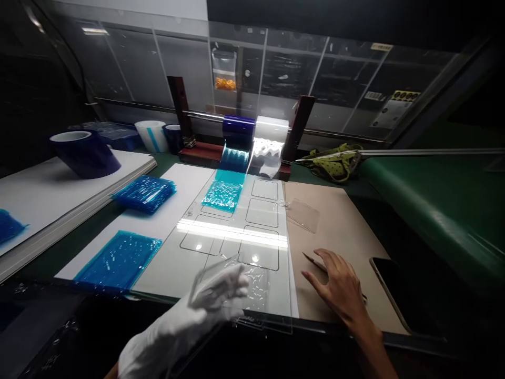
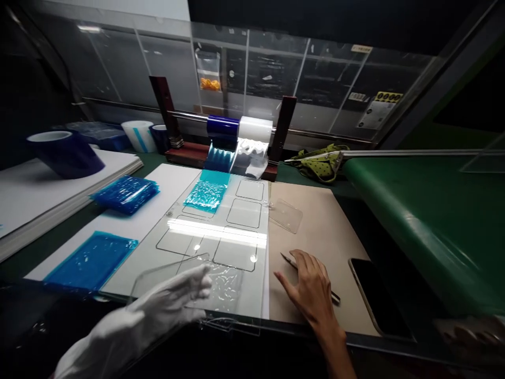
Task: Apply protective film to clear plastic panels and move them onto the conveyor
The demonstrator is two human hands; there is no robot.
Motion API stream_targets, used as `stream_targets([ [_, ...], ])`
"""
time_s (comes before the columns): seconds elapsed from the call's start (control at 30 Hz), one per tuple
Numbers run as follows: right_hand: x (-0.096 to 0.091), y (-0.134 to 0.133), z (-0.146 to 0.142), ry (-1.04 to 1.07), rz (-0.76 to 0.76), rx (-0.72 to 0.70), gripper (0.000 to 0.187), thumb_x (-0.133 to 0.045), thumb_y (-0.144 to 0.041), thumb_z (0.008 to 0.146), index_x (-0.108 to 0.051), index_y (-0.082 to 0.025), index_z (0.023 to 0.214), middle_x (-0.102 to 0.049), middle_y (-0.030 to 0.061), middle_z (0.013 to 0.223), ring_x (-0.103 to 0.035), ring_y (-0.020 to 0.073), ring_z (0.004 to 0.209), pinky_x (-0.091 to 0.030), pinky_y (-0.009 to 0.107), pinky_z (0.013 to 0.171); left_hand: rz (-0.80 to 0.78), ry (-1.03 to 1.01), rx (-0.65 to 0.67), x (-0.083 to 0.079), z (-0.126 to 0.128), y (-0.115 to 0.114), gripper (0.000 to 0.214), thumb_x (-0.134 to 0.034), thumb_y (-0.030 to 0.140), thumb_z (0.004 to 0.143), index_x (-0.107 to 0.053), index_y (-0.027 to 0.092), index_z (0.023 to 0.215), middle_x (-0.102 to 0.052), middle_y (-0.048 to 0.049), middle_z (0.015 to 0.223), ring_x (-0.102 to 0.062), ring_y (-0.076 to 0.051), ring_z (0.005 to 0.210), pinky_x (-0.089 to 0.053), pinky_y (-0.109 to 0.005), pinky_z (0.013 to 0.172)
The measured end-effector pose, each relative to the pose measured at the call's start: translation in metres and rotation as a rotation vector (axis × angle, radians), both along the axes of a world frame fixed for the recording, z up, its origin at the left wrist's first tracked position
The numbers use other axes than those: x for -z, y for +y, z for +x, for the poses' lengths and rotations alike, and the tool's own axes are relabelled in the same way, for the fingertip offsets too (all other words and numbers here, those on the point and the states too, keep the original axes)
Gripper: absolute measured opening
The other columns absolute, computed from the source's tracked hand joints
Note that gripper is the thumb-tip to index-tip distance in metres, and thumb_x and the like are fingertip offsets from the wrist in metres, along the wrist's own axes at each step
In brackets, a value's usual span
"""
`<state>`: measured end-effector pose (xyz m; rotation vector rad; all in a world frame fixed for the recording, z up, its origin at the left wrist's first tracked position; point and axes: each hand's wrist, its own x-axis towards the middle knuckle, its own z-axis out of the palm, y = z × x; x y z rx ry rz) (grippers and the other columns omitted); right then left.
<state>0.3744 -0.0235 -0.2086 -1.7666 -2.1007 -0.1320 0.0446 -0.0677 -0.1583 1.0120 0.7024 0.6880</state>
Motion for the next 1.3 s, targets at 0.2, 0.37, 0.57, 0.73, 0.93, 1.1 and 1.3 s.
stream_targets([
  [0.2, -0.062, -0.028, -0.08, 0.105, 0.068, -0.448, 0.092, -0.062, -0.062, 0.076, -0.026, -0.013, 0.145, -0.052, 0.0187, 0.137, -0.047, 0.0358, 0.128, -0.037, 0.055, 0.106, -0.407, -0.524, -0.063, 0.015, 0.018, -0.001, 0.107, -0.041, 0.081, 0.057, -0.039, 0.011, 0.138, -0.043, -0.0179, 0.142, -0.03, -0.037, 0.138, -0.035, -0.058, 0.102],
  [0.37, -0.081, -0.025, -0.122, -0.005, -0.017, -0.673, 0.111, -0.059, -0.069, 0.072, -0.01, -0.005, 0.148, -0.044, 0.0233, 0.143, -0.037, 0.0357, 0.136, -0.022, 0.059, 0.114, -0.501, -0.745, 0.003, 0.011, 0.031, 0.005, 0.102, -0.042, 0.077, 0.059, -0.04, 0.013, 0.138, -0.047, -0.0171, 0.139, -0.045, -0.032, 0.127, -0.04, -0.048, 0.097],
  [0.57, -0.079, -0.018, -0.128, 0.0, -0.052, -0.657, 0.112, -0.064, -0.058, 0.071, -0.004, -0.004, 0.149, -0.049, 0.0248, 0.138, -0.045, 0.0367, 0.13, -0.024, 0.062, 0.112, -0.389, -0.826, 0.079, 0.006, 0.042, 0.016, 0.094, -0.04, 0.073, 0.066, -0.04, 0.012, 0.138, -0.049, -0.0175, 0.137, -0.048, -0.032, 0.126, -0.028, -0.051, 0.109],
  [0.73, -0.081, -0.008, -0.113, 0.007, -0.022, -0.53, 0.104, -0.067, -0.046, 0.071, -0.01, -0.007, 0.149, -0.046, 0.0217, 0.141, -0.041, 0.0378, 0.133, -0.028, 0.063, 0.111, -0.379, -0.727, -0.036, 0.005, 0.028, 0.026, 0.093, -0.029, 0.076, 0.077, -0.032, 0.01, 0.143, -0.037, -0.0165, 0.148, -0.027, -0.03, 0.141, -0.018, -0.052, 0.115],
  [0.93, -0.058, 0.036, -0.091, -0.089, -0.035, -0.353, 0.099, -0.066, -0.046, 0.074, -0.014, -0.008, 0.149, -0.045, 0.0202, 0.142, -0.044, 0.0348, 0.13, -0.015, 0.065, 0.114, -0.243, -0.617, -0.375, 0.017, -0.027, 0.019, 0.093, -0.006, 0.081, 0.078, -0.02, 0.022, 0.149, -0.03, -0.0055, 0.154, -0.018, -0.026, 0.143, -0.016, -0.046, 0.114],
  [1.1, -0.034, 0.062, -0.094, -0.175, -0.087, -0.378, 0.099, -0.068, -0.044, 0.074, -0.015, -0.005, 0.147, -0.047, 0.0217, 0.14, -0.042, 0.0342, 0.131, -0.009, 0.064, 0.115, -0.157, -0.353, -0.598, 0.026, -0.029, 0.006, 0.086, 0.003, 0.075, 0.081, -0.023, 0.027, 0.148, -0.034, -0.0033, 0.152, -0.017, -0.023, 0.144, -0.017, -0.045, 0.116],
  [1.3, -0.027, 0.071, -0.102, -0.206, -0.127, -0.412, 0.099, -0.067, -0.043, 0.075, -0.012, -0.005, 0.148, -0.043, 0.0214, 0.144, -0.037, 0.0339, 0.135, -0.005, 0.064, 0.115, -0.218, -0.588, -0.574, 0.036, -0.029, 0.008, 0.085, -0.006, 0.076, 0.083, -0.023, 0.025, 0.148, -0.033, -0.0039, 0.153, -0.015, -0.022, 0.145, -0.021, -0.04, 0.117],
])
